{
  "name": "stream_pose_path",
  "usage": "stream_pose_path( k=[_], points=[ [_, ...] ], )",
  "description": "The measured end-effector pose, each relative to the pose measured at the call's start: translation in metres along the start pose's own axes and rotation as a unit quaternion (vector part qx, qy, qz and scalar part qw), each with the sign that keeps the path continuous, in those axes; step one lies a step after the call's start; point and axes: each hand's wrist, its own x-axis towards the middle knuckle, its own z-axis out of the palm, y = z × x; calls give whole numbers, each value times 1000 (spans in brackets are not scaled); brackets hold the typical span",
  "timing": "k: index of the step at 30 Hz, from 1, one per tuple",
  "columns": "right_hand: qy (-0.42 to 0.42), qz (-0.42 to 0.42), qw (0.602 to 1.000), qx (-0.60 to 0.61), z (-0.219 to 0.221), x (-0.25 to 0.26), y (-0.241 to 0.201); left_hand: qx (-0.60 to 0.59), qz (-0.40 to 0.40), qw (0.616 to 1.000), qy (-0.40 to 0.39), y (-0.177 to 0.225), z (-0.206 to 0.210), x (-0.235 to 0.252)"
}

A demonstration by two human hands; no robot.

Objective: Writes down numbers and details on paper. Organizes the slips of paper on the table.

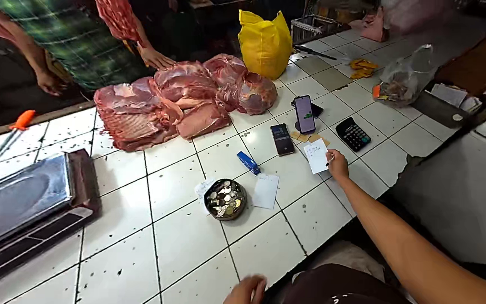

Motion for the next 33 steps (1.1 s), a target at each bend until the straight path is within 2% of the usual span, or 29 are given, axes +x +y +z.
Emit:
stream_pose_path(
  k=[3, 6, 10, 12, 14, 15, 17, 19, 21, 24, 28, 33],
  points=[
    [-32, -8, 999, -20, -2, 42, 14, -39, 61, 994, 76, 80, -9, 95],
    [-90, -37, 994, -45, -1, 83, 22, 2, 55, 996, 73, 146, -3, 192],
    [-149, -100, 977, -114, -2, 111, 35, 71, 33, 995, 65, 190, 14, 297],
    [-101, -188, 970, -118, -3, 117, 45, 91, 29, 992, 88, 195, 25, 329],
    [-40, -279, 958, -60, -1, 128, 54, 100, 19, 989, 111, 197, 36, 346],
    [-43, -296, 954, -19, 0, 133, 53, 104, 18, 986, 130, 197, 42, 350],
    [-120, -248, 956, 100, 2, 138, 42, 124, 27, 974, 190, 194, 54, 353],
    [-193, -188, 939, 213, 11, 146, 32, 151, 59, 948, 272, 186, 68, 356],
    [-217, -183, 919, 273, 25, 156, 29, 166, 74, 933, 310, 181, 74, 359],
    [-211, -199, 912, 290, 43, 163, 31, 180, 79, 920, 338, 178, 78, 360],
    [-159, -251, 898, 324, 62, 161, 43, 193, 78, 915, 346, 177, 80, 360],
    [-137, -289, 908, 271, 68, 161, 47, 201, 77, 909, 357, 176, 82, 362]
  ],
)
